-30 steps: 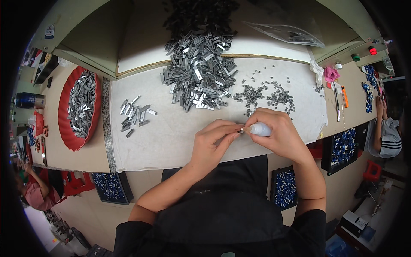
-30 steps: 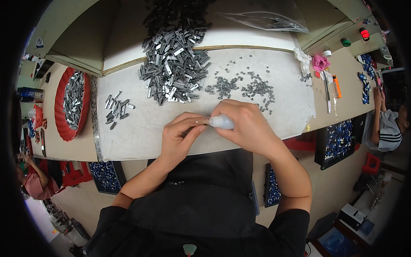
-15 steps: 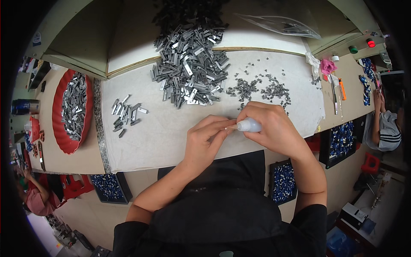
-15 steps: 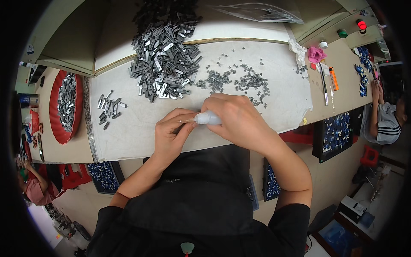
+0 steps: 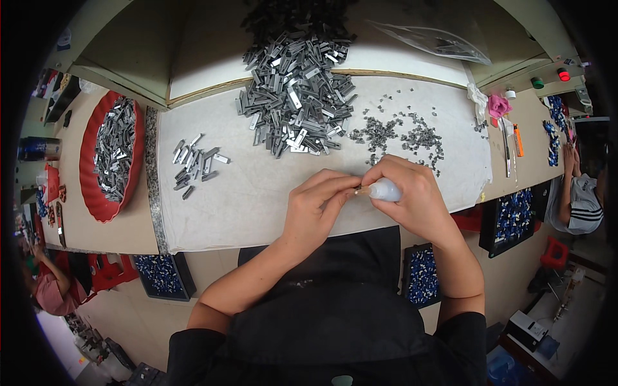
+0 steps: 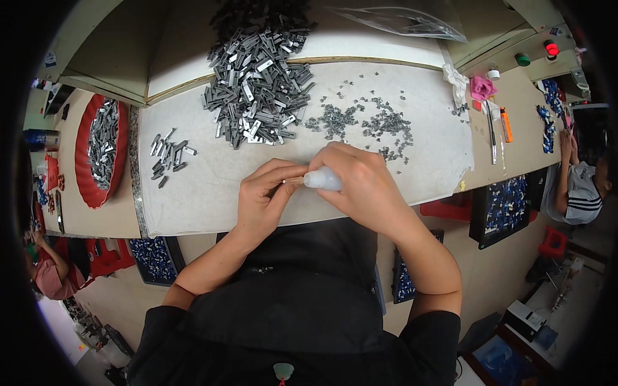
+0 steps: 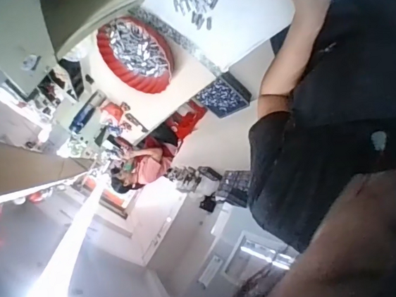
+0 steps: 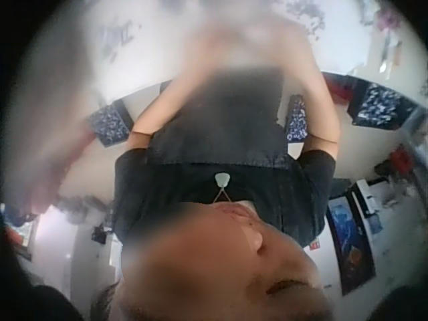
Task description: The person applies adhesive from a bottle to small electronic components, then assembles them by hand.
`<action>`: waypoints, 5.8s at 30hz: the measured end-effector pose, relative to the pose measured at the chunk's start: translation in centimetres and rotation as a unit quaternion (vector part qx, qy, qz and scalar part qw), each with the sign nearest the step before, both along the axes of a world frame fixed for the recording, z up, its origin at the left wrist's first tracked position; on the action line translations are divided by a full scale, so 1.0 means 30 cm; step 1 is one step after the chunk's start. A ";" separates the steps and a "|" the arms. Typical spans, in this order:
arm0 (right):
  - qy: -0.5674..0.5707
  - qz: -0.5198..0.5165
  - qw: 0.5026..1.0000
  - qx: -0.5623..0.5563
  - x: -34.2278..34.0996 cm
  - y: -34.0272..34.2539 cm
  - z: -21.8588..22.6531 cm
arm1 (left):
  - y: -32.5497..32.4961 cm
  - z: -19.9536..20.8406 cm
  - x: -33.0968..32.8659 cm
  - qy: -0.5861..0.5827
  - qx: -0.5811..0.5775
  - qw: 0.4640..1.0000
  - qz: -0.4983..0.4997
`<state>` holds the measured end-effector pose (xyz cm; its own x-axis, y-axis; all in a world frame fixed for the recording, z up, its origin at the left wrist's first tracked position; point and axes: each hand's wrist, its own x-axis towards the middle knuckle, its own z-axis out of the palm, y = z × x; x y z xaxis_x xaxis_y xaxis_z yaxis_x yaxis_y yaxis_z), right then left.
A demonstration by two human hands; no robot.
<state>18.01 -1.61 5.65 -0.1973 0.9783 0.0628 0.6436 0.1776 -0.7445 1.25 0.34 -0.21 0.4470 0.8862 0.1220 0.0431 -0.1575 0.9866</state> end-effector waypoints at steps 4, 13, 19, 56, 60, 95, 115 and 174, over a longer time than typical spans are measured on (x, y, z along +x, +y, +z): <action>0.080 -0.059 0.995 0.024 -0.025 -0.020 -0.043 | 0.003 0.014 0.000 -0.025 0.006 0.999 0.024; 0.378 -0.219 0.897 -0.069 -0.120 -0.075 -0.098 | -0.008 -0.007 -0.025 -0.109 -0.064 0.992 0.025; 0.462 -0.224 0.853 -0.090 -0.135 -0.073 -0.118 | -0.005 -0.002 -0.031 -0.096 -0.047 0.994 0.015; 0.579 -0.250 0.771 -0.091 -0.208 -0.075 -0.139 | -0.018 -0.017 -0.038 -0.105 -0.008 0.993 0.053; 0.576 -0.250 0.771 -0.103 -0.216 -0.075 -0.137 | -0.024 -0.002 -0.032 -0.119 -0.045 0.987 0.098; 0.478 -0.248 0.842 -0.039 -0.193 -0.091 -0.135 | -0.009 -0.064 -0.037 -0.256 -0.166 0.950 -0.066; 0.452 -0.263 0.850 -0.058 -0.194 -0.079 -0.163 | -0.027 -0.047 -0.046 -0.304 -0.182 0.932 -0.071; 0.483 -0.269 0.829 -0.081 -0.219 -0.098 -0.122 | -0.046 -0.046 -0.059 -0.302 -0.164 0.935 -0.089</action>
<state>11.44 -4.53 1.99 0.3367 0.9194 -0.2032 -0.3132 -0.0942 -0.9450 -0.51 -1.04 -1.59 0.5287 0.8381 0.1344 -0.5353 0.2064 0.8190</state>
